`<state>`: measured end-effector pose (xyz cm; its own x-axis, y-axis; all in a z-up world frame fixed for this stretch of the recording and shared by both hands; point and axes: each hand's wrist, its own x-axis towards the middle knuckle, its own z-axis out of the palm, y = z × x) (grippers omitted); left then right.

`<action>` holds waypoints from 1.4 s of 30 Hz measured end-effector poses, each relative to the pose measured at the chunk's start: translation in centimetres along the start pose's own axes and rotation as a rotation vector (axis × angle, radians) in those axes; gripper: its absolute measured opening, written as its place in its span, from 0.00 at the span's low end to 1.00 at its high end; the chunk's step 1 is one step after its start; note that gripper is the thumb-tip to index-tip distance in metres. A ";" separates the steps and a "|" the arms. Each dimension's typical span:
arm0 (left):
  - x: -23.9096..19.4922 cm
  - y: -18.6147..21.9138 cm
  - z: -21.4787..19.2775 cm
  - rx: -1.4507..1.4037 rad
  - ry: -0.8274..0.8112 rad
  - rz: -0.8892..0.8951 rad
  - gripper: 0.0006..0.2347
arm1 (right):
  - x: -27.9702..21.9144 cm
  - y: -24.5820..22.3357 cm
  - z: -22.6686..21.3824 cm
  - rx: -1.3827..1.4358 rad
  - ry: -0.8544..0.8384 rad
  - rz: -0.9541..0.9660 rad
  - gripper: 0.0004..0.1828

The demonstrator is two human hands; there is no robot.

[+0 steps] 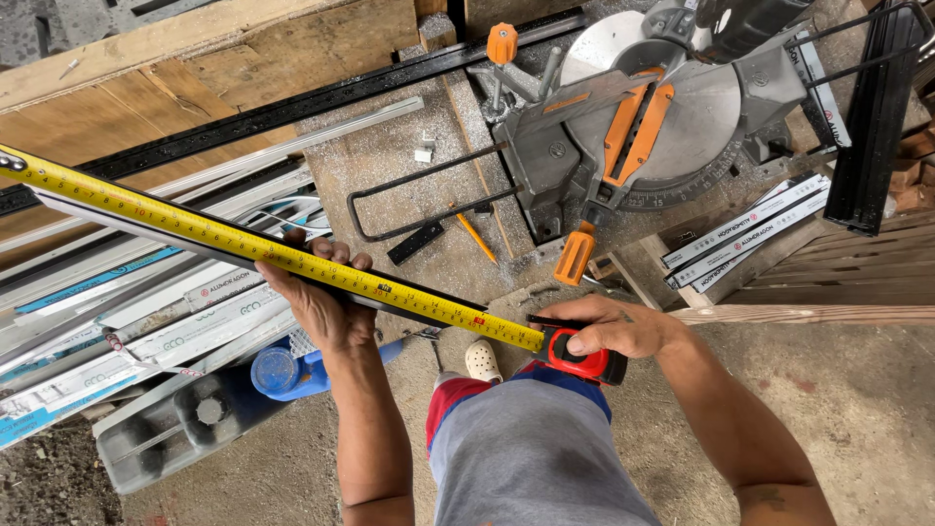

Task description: The person measures a black aluminum profile with a tape measure, marks a line with a pencil, and cuts the profile using a power miter saw.

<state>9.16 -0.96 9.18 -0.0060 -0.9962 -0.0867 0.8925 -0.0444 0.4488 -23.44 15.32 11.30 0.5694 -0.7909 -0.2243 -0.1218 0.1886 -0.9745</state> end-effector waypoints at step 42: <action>2.7 -9.2 -18.8 1.776 0.094 0.143 0.23 | 10.1 10.2 3.2 0.784 0.359 -0.079 0.30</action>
<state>9.46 -1.86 -11.93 0.1001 -0.9948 0.0178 -0.6269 -0.0492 0.7775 -16.36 11.13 -0.87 0.2454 -0.9297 -0.2746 0.5782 0.3678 -0.7284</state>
